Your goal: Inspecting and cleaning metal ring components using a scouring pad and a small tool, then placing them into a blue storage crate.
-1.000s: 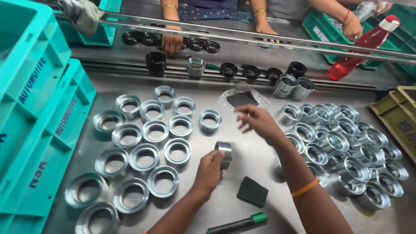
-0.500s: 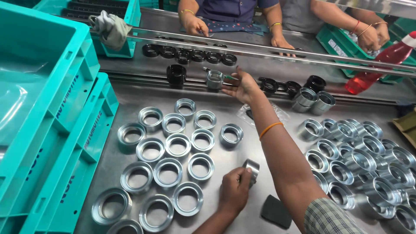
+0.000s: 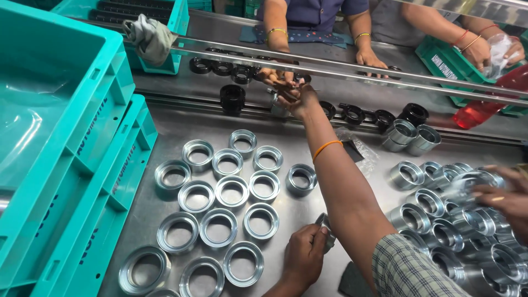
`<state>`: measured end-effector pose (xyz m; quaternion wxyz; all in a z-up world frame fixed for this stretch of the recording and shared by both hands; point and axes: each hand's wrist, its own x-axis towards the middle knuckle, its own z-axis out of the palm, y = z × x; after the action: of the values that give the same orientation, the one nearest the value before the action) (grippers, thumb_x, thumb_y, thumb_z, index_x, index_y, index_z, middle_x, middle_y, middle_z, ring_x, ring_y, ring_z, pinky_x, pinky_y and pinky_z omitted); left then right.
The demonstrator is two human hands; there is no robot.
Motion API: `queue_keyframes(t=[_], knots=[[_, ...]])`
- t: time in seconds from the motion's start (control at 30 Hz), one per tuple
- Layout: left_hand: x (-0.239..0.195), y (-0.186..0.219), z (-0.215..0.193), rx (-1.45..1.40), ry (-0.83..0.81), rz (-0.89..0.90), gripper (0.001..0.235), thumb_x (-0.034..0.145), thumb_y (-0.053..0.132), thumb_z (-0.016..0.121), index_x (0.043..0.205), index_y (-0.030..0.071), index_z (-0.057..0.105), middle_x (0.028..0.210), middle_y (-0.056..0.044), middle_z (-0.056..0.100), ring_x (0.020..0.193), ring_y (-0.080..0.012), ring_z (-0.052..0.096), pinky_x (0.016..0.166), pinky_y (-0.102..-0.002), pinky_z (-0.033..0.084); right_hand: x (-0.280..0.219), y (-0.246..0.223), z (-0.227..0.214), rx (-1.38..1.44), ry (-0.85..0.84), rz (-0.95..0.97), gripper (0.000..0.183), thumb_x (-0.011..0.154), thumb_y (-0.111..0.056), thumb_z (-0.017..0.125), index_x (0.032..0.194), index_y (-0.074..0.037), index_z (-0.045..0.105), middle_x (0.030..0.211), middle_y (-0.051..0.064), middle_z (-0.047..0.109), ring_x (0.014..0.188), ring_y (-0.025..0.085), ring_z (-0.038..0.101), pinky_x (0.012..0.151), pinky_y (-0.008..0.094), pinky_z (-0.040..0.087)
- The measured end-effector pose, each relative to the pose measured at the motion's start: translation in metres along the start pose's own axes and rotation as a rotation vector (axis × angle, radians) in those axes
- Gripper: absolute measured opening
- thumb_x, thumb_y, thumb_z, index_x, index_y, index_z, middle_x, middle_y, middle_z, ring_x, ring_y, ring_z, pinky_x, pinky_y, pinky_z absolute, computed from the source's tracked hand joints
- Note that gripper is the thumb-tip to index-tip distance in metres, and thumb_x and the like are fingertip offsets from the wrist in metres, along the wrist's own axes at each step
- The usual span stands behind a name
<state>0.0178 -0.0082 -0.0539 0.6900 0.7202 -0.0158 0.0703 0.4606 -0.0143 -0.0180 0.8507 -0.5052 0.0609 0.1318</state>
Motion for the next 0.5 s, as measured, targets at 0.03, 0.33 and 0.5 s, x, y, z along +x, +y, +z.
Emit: queue_keyframes(t=[0.03,0.33,0.5], knots=[[0.003,-0.004,0.000,0.000,-0.001,-0.007,0.041,0.101,0.035,0.052,0.083,0.003,0.069,0.080,-0.014,0.069,0.073,-0.0299,0.068,0.066,-0.042,0.050,0.027,0.008,-0.015,0.000,0.004,0.006,0.039,0.110,-0.040,0.034,0.124,-0.008,0.049,0.123,0.017,0.058,0.109,0.036,0.065,0.105,0.055,0.055],[0.005,-0.014,0.001,-0.010,-0.085,-0.075,0.039,0.101,0.036,0.052,0.086,0.003,0.067,0.074,-0.015,0.068,0.068,-0.0257,0.066,0.066,-0.039,0.050,-0.116,-0.020,-0.116,0.209,0.022,0.155,0.027,0.110,-0.012,0.041,0.086,-0.010,0.053,0.064,-0.001,0.039,0.060,0.013,0.043,0.089,0.050,0.065],[0.023,-0.053,0.008,-0.417,-0.301,-0.152,0.041,0.104,0.039,0.054,0.092,0.003,0.069,0.073,0.000,0.062,0.066,-0.0089,0.055,0.062,-0.029,0.049,-0.321,-0.040,-0.119,-0.585,-0.250,0.078,0.055,0.105,-0.053,0.042,0.098,-0.005,0.067,0.068,-0.004,0.046,0.058,0.008,0.041,0.055,0.025,0.041]])
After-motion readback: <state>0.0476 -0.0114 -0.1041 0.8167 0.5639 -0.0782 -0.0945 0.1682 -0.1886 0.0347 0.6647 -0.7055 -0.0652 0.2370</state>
